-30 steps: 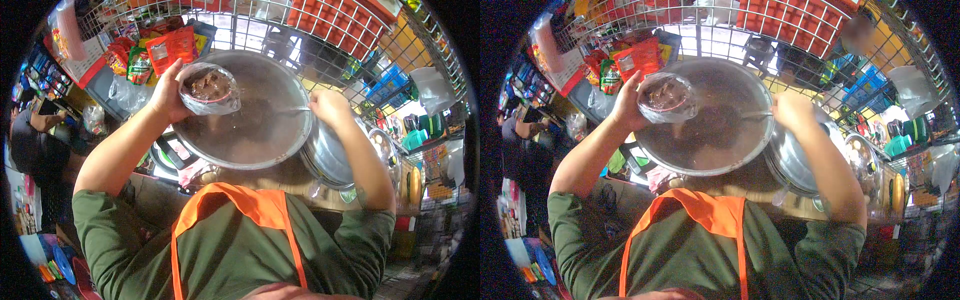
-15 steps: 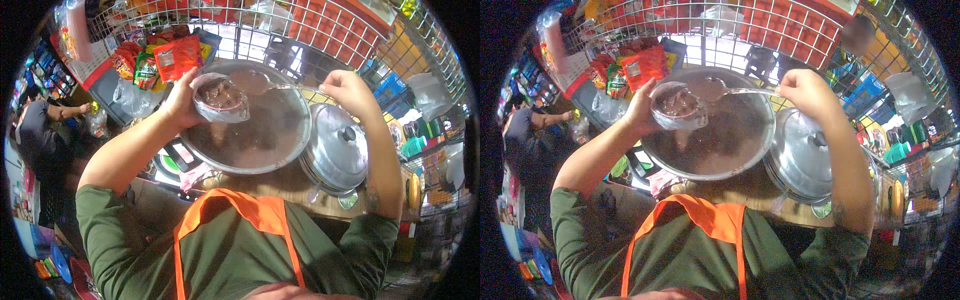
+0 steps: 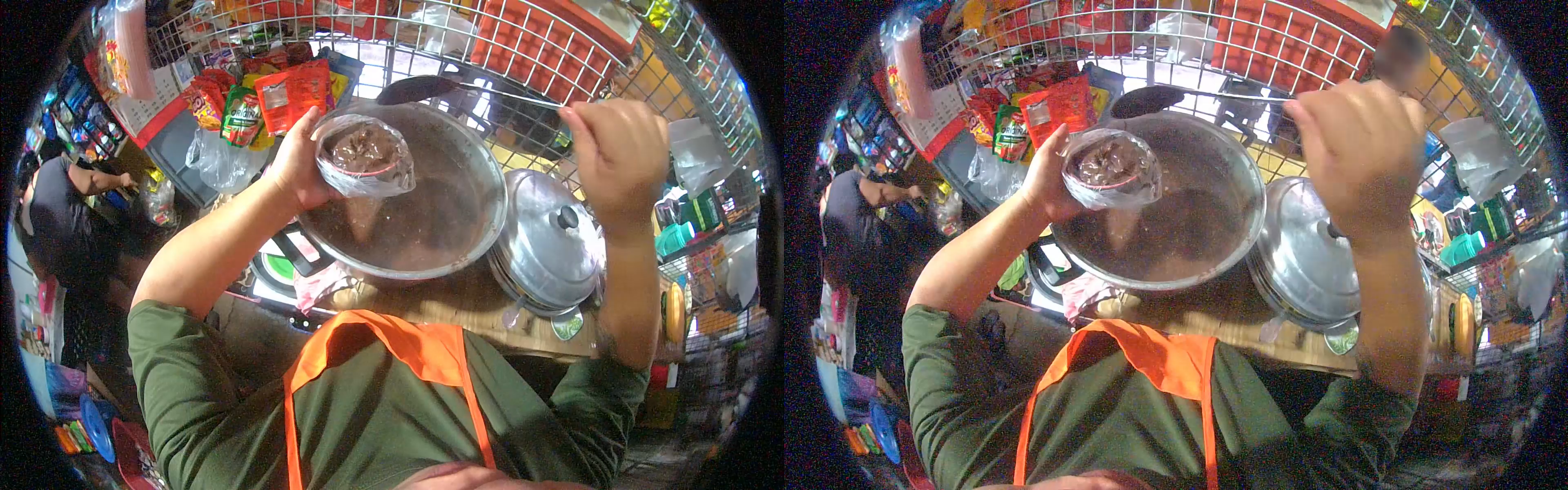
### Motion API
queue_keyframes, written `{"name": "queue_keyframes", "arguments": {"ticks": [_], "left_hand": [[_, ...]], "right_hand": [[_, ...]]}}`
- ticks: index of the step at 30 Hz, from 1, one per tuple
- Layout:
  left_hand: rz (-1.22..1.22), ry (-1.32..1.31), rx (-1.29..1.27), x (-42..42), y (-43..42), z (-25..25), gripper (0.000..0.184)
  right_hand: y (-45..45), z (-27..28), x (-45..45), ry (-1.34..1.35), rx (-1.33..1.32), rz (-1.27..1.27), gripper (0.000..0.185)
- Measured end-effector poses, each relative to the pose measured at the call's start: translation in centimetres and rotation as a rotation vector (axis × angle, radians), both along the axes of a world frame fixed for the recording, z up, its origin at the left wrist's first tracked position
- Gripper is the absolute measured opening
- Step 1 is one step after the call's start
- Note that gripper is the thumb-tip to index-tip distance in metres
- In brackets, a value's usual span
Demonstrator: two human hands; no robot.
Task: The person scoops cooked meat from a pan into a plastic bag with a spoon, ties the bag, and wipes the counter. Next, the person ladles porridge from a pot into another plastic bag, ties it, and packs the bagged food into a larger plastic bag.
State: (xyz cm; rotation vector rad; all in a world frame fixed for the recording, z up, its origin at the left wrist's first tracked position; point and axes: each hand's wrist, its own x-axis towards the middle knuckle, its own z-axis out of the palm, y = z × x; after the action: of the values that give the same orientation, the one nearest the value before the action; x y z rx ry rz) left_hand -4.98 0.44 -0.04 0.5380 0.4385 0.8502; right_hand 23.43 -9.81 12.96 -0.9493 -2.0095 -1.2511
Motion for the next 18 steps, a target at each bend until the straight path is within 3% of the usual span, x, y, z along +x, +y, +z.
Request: {"name": "queue_keyframes", "arguments": {"ticks": [3,5,8,14,18], "left_hand": [[0.031,0.006,-0.012,0.0,-0.2,0.4,0.067],[0.029,0.008,-0.031,-0.2,-0.5,0.7,0.067],[0.089,0.038,-0.033,0.1,-1.4,1.9,0.069],[0.047,-0.001,-0.025,-0.5,-2.3,2.2,0.069],[0.153,0.052,-0.009,-0.8,-3.3,2.5,0.069]], "right_hand": [[-1.9,0.2,1.0,-0.017,-0.038,-0.110,0.013],[-2.4,-1.0,1.8,-0.174,-0.141,-0.187,0.011],[-1.7,-5.3,1.8,-0.312,-0.209,0.025,0.008],[-1.4,-11.8,-0.5,-0.497,-0.439,0.113,0.006],[-1.7,-12.3,-0.6,-0.400,-0.886,0.053,0.005]]}}
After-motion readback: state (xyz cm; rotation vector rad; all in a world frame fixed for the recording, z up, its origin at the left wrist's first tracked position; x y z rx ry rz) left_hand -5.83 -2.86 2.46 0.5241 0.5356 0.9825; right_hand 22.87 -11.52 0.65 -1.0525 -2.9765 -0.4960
